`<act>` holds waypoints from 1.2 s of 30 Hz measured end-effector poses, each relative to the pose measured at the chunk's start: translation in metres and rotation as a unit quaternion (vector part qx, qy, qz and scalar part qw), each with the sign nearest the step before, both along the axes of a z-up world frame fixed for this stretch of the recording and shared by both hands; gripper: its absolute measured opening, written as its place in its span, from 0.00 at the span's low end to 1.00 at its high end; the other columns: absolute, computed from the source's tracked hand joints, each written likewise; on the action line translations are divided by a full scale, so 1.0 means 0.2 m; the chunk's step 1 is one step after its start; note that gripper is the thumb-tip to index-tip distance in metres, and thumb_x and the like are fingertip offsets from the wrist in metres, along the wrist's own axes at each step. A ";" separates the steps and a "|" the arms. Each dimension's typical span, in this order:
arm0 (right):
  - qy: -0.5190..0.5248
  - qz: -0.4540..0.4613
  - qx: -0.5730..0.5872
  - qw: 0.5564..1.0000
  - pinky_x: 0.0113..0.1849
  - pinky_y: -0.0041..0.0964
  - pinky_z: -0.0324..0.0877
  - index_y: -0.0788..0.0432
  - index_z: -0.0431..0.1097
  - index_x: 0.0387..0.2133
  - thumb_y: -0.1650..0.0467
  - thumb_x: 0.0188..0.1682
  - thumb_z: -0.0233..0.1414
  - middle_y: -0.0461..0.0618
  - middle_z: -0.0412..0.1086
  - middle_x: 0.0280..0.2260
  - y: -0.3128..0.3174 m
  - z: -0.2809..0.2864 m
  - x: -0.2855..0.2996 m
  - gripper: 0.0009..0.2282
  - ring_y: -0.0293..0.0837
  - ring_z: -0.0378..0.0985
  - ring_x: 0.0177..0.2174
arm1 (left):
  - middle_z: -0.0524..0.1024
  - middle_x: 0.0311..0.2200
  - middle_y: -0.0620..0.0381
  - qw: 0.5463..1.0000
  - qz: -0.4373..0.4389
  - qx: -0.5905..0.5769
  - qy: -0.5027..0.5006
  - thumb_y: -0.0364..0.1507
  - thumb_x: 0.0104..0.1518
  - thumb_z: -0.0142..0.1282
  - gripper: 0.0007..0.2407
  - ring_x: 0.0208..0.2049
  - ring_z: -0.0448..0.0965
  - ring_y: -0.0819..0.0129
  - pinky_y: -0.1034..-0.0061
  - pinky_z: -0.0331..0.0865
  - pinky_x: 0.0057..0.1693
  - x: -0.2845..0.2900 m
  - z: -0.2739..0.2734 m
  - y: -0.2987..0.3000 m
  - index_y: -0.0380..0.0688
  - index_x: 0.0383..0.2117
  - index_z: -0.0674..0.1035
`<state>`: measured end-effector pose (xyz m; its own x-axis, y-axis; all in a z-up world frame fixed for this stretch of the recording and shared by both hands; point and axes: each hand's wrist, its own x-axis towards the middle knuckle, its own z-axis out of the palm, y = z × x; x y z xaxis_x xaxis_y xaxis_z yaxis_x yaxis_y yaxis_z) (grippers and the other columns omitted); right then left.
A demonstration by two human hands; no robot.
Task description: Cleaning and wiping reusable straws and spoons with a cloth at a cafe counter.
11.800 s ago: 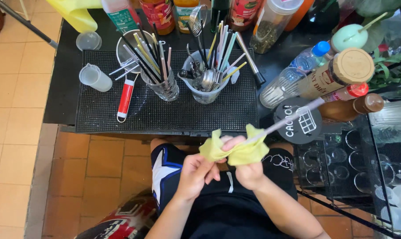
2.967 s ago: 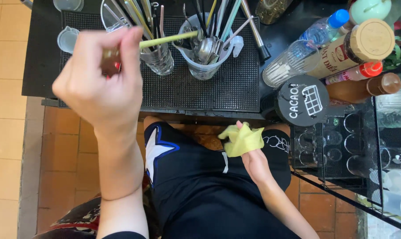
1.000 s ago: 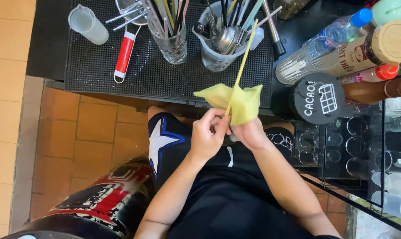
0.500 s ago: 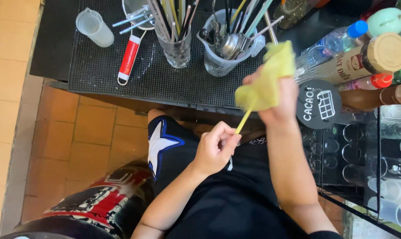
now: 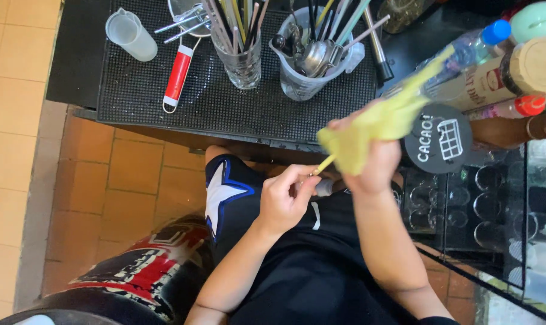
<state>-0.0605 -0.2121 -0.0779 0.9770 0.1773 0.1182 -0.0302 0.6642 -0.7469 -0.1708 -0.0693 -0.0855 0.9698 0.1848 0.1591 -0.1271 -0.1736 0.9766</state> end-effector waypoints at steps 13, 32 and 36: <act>0.101 -0.115 -0.011 0.988 0.48 0.54 0.74 0.58 0.63 0.53 0.63 0.60 0.42 0.51 0.70 0.43 -0.29 0.03 0.18 0.14 0.50 0.77 0.42 | 0.83 0.30 0.52 0.977 0.044 0.123 -0.166 0.19 0.53 0.69 0.08 0.23 0.78 0.72 0.82 0.69 0.31 0.06 0.05 0.06 0.37 0.34 0.79; 0.029 0.083 -0.282 0.956 0.44 0.36 0.68 0.63 0.64 0.51 0.70 0.61 0.44 0.51 0.66 0.42 -0.12 -0.18 -0.23 0.10 0.40 0.69 0.40 | 0.82 0.23 0.57 0.999 0.004 -0.040 -0.002 0.24 0.62 0.58 0.05 0.22 0.79 0.77 0.84 0.72 0.32 0.04 -0.02 -0.01 0.33 0.30 0.82; 0.067 -0.038 0.032 0.997 0.57 0.45 0.67 0.57 0.64 0.56 0.64 0.64 0.46 0.48 0.68 0.50 -0.21 -0.02 -0.03 0.12 0.45 0.71 0.51 | 0.80 0.23 0.55 0.993 0.056 0.077 -0.066 0.24 0.49 0.71 0.09 0.19 0.74 0.77 0.82 0.67 0.29 0.05 0.04 0.00 0.36 0.33 0.84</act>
